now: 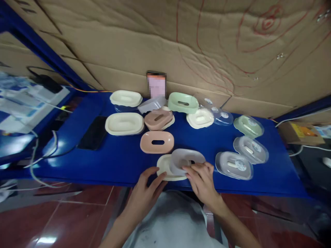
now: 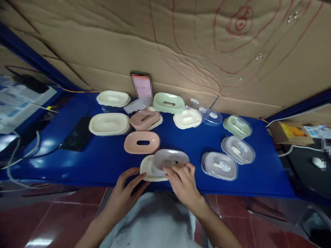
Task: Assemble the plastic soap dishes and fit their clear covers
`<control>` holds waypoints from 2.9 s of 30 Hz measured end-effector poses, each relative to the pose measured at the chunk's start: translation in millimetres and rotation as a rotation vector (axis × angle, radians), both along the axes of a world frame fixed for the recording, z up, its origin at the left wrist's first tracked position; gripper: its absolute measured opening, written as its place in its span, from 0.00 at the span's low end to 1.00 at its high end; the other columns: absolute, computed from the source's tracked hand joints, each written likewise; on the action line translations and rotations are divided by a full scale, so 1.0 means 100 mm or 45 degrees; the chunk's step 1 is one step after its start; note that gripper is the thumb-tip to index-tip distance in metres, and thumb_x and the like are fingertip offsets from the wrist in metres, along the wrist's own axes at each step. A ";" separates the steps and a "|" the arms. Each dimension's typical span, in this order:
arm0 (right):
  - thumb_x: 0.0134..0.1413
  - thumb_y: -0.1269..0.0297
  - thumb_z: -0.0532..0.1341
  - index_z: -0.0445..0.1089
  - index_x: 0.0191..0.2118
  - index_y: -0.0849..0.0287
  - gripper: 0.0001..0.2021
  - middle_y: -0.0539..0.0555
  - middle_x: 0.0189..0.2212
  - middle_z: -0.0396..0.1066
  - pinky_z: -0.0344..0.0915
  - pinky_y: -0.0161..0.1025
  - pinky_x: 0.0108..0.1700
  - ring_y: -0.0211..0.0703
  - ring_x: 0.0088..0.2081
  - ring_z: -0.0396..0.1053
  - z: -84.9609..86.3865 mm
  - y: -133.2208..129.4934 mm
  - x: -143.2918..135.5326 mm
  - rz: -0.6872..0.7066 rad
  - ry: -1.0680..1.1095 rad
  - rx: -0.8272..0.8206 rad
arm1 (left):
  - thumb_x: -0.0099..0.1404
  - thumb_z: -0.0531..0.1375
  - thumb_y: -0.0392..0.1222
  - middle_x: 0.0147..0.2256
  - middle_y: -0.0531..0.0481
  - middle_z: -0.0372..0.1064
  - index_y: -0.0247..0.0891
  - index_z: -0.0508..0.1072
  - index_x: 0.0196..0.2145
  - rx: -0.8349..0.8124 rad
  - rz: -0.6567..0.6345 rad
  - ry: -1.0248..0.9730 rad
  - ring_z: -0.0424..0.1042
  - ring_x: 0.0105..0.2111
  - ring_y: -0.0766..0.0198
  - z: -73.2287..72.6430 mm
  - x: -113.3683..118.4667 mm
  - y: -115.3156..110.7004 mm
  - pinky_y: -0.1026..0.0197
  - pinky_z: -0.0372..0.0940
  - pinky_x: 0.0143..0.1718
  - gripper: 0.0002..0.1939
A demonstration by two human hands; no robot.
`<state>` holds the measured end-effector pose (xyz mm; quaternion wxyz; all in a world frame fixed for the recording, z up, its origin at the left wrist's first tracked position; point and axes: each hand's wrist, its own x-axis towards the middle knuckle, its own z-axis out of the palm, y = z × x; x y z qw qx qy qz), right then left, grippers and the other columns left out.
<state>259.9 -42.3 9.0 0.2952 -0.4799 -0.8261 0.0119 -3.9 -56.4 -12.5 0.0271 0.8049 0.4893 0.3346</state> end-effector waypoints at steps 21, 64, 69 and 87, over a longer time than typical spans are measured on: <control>0.74 0.73 0.53 0.62 0.73 0.52 0.26 0.57 0.68 0.69 0.62 0.58 0.73 0.49 0.72 0.62 0.23 0.67 0.10 0.062 -0.127 -0.019 | 0.74 0.64 0.40 0.64 0.39 0.71 0.39 0.73 0.60 -0.010 -0.243 0.025 0.67 0.67 0.44 0.01 -0.12 0.17 0.41 0.73 0.62 0.18; 0.66 0.47 0.68 0.54 0.77 0.64 0.44 0.77 0.74 0.54 0.62 0.62 0.69 0.70 0.73 0.58 0.62 2.03 0.92 -0.269 -0.300 -0.122 | 0.70 0.67 0.39 0.61 0.43 0.74 0.43 0.73 0.49 -0.157 -0.143 -0.036 0.64 0.69 0.42 0.04 -0.60 0.03 0.37 0.72 0.62 0.12; 0.63 0.48 0.68 0.68 0.69 0.65 0.36 0.70 0.66 0.70 0.66 0.43 0.67 0.53 0.67 0.70 0.63 2.49 1.05 -0.135 -0.256 -0.152 | 0.72 0.65 0.40 0.63 0.42 0.73 0.43 0.73 0.51 -0.187 -0.244 -0.004 0.63 0.70 0.41 0.05 -0.40 -0.02 0.38 0.73 0.61 0.11; 0.71 0.62 0.65 0.59 0.76 0.50 0.32 0.63 0.71 0.63 0.73 0.58 0.67 0.61 0.75 0.57 0.10 -0.21 -0.18 0.132 -0.100 -0.238 | 0.71 0.67 0.57 0.65 0.32 0.67 0.45 0.50 0.77 -0.253 -0.114 -0.091 0.70 0.61 0.39 -0.05 -0.07 0.16 0.38 0.73 0.56 0.47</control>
